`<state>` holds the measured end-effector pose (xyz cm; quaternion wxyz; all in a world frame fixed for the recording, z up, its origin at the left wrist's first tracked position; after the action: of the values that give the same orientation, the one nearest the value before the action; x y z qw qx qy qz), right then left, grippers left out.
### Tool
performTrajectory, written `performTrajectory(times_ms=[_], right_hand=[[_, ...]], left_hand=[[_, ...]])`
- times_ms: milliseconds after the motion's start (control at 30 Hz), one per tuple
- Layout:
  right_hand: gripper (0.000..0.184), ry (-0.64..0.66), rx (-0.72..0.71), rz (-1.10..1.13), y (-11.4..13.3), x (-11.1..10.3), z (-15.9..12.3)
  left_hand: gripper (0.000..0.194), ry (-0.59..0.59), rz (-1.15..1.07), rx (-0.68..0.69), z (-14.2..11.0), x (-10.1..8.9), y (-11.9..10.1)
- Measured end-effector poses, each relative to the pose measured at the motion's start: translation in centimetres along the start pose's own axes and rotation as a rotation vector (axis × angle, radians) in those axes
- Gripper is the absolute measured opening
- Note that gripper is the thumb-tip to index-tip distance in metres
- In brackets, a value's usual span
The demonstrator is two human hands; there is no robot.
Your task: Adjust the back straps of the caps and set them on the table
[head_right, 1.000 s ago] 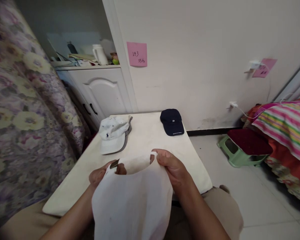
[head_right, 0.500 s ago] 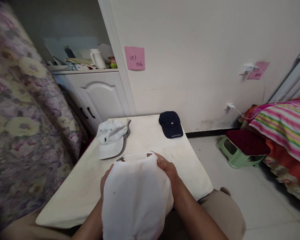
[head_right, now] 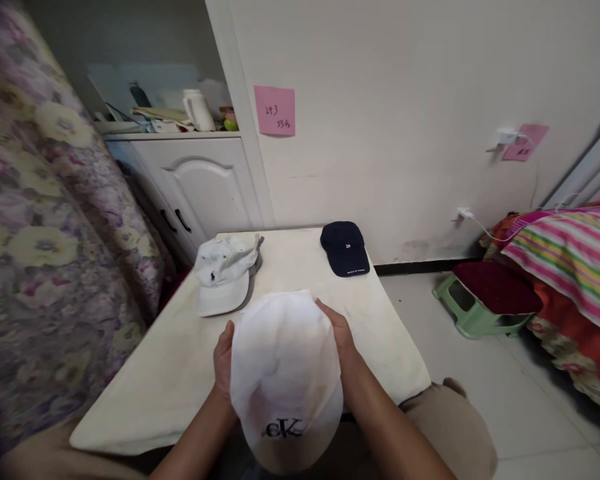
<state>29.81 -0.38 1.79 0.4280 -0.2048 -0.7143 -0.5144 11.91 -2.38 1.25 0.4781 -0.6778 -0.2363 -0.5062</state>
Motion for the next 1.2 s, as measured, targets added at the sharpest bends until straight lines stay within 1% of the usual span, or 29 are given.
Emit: performTrajectory(times_ms=[67,133,200,267,367,400,433,467,533,600,700,767,900,1000,1100,1133,1200], right_hand=[[0.028,-0.03,-0.007,0.02,-0.1,-0.9,0.7],[0.026,-0.043,0.012,0.039,-0.1,-1.7,1.3],[0.028,-0.036,0.053,0.039,-0.1,-2.3,1.7],[0.037,-0.012,0.128,0.028,-0.2,-2.9,2.0],[0.063,0.02,0.241,0.06,-0.6,-4.0,2.3],[0.068,0.025,0.255,0.083,-0.9,-4.4,2.4],[0.069,0.025,0.249,0.107,-1.1,-4.7,2.5],[0.065,0.021,0.232,0.128,-1.3,-5.1,2.6],[0.051,0.0,0.205,0.16,-1.7,-5.8,2.8],[0.041,-0.022,0.202,0.19,-2.0,-6.1,3.1],[0.041,-0.018,0.207,0.227,-1.9,-6.2,3.3],[0.042,-0.004,0.187,0.236,-1.6,-6.0,3.3],[0.038,0.0,0.156,0.236,-1.2,-5.8,3.3],[0.039,-0.006,0.162,0.218,-1.2,-5.6,3.2],[0.042,-0.01,0.141,0.153,-1.6,-5.3,3.2],[0.044,0.009,0.141,0.124,-1.7,-5.2,3.1],[0.045,0.095,0.156,0.058,-2.1,-4.9,2.9]], left_hand=[[0.046,-0.016,-0.02,-0.026,0.1,-1.3,0.0],[0.04,-0.077,-0.041,-0.033,0.3,-2.2,0.1],[0.035,-0.146,-0.063,-0.008,0.7,-2.7,0.0],[0.031,-0.194,-0.08,0.009,1.1,-3.0,-0.1],[0.027,-0.233,-0.097,0.02,1.7,-3.3,-0.3],[0.028,-0.247,-0.099,0.032,1.8,-3.5,-0.4],[0.028,-0.264,-0.1,0.047,2.0,-3.7,-0.6],[0.03,-0.279,-0.1,0.061,2.1,-4.0,-0.8],[0.032,-0.302,-0.092,0.088,2.2,-4.6,-1.1],[0.032,-0.324,-0.086,0.115,2.3,-5.3,-1.5],[0.032,-0.361,-0.078,0.141,2.2,-6.0,-1.8],[0.031,-0.367,-0.07,0.124,2.1,-6.1,-1.8],[0.029,-0.351,-0.053,0.048,2.0,-5.8,-1.5],[0.034,-0.306,-0.052,0.01,2.1,-5.5,-1.5],[0.041,-0.241,-0.058,0.017,2.3,-5.2,-2.2],[0.042,-0.229,-0.058,0.032,2.3,-5.1,-2.6],[0.043,-0.204,-0.058,0.078,2.4,-5.0,-3.5]])
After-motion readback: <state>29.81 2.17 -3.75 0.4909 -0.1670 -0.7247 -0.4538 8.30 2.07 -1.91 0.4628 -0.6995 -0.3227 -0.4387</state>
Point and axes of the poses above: each hand's wrist, its own z-axis towards the middle knuckle, its own x-axis out of the palm, y = z × x, the point moved 2 cm from there along z, towards the middle knuckle, and after that the axes turned 2 degrees about y, right-handed, at the moved point
